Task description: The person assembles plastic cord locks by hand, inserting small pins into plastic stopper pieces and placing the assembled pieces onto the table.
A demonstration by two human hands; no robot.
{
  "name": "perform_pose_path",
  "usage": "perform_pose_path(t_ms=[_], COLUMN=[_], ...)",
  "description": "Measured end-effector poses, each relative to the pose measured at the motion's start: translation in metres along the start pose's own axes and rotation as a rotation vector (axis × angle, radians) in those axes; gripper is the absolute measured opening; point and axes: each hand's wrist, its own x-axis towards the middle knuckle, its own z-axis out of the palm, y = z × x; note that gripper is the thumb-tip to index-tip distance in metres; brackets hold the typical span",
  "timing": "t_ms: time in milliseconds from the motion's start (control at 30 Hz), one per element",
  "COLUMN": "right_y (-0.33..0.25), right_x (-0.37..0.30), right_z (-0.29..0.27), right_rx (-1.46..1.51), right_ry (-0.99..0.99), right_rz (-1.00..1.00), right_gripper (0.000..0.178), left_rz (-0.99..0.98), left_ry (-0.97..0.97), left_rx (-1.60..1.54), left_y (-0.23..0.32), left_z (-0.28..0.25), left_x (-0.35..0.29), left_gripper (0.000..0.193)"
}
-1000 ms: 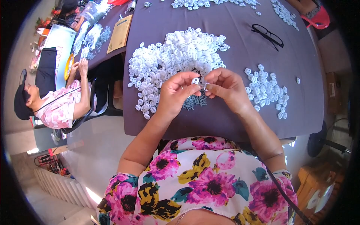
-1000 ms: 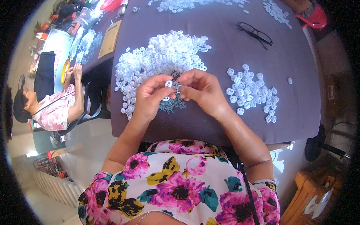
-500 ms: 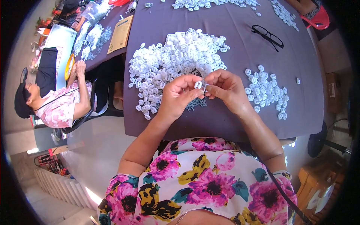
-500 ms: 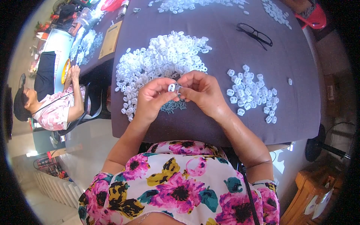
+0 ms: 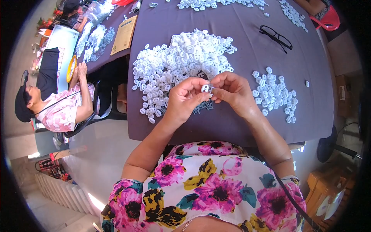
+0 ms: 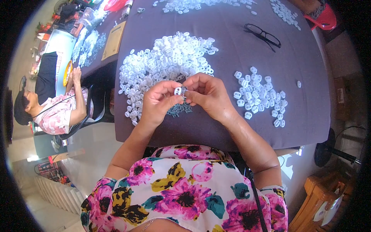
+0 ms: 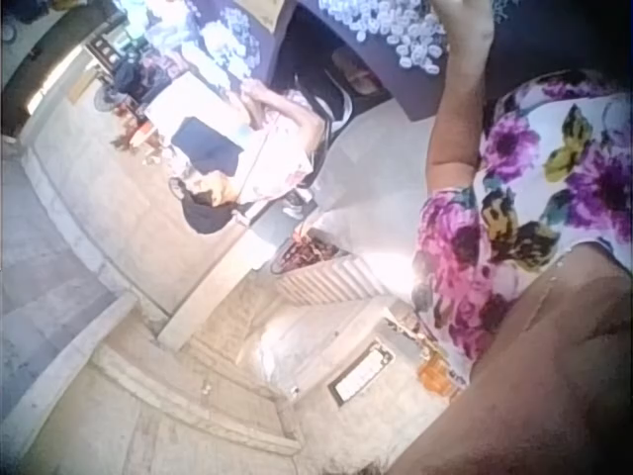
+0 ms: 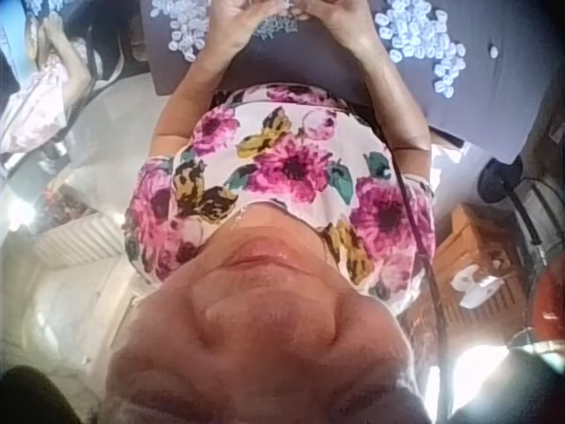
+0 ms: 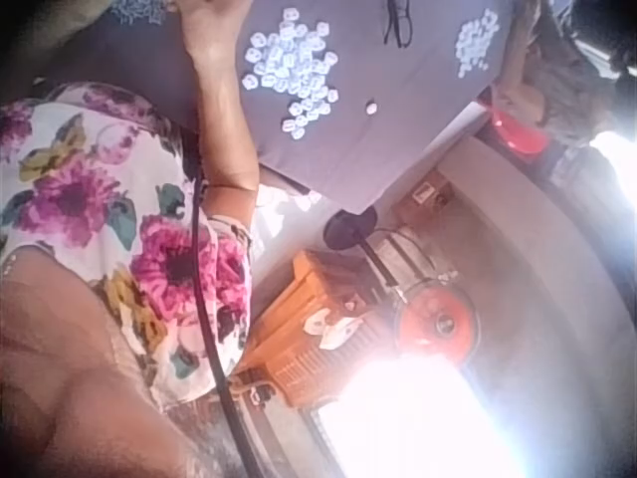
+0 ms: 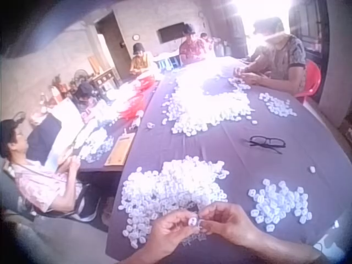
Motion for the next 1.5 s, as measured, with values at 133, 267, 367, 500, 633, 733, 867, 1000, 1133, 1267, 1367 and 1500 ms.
perform_pose_path(t_ms=[133,267,367,500,633,733,867,1000,1133,1267,1367,1500], right_y=[-0.0001,0.0005,-0.0003,-0.0004,0.0007,0.004,0.004,0.0048,0.0043,0.0025,-0.0004,-0.0021], right_x=[0.0,0.0001,0.0006,0.0008,0.0008,0.0016,0.0012,0.0016,0.0013,0.0024,0.0028,0.0016], right_z=[0.0006,-0.0003,-0.0009,0.0008,0.0012,-0.0011,-0.0004,0.0006,0.0015,-0.0001,0.0007,0.001], right_rx=[0.02,0.023,0.045,0.045,0.06,0.062,0.045,0.067,0.064,0.062,0.084,0.109], right_ry=[0.002,-0.002,-0.027,-0.016,-0.01,-0.009,0.01,0.009,0.012,0.004,0.011,0.009], right_rz=[0.004,0.005,0.005,-0.004,-0.019,-0.027,-0.017,-0.02,-0.016,-0.015,-0.019,0.004], right_gripper=[0.017,0.018,0.017,0.017,0.018,0.018,0.018,0.018,0.017,0.016,0.016,0.019], left_rz=[0.035,0.029,0.036,0.031,0.048,0.054,0.065,0.059,0.064,0.054,0.063,0.085], left_ry=[0.011,0.006,0.0,-0.007,-0.012,0.007,0.015,0.001,0.0,0.006,0.023,0.028], left_rx=[0.057,0.046,0.049,0.025,0.048,0.044,0.061,0.046,0.042,0.065,0.024,0.016], left_y=[0.0007,0.0034,0.0065,0.0029,0.0017,0.0018,-0.0007,-0.0006,0.0011,0.0019,0.0027,0.0045], left_z=[-0.0005,0.0015,0.0036,0.0027,0.0038,0.0077,0.0056,0.0042,0.0055,0.0051,0.0046,0.0044], left_x=[-0.0005,-0.0015,-0.0009,-0.0012,-0.0012,-0.0015,-0.0018,-0.0024,-0.0022,-0.0005,0.0001,-0.0016], left_gripper=[0.026,0.026,0.026,0.026,0.024,0.024,0.024,0.025,0.024,0.025,0.027,0.025])
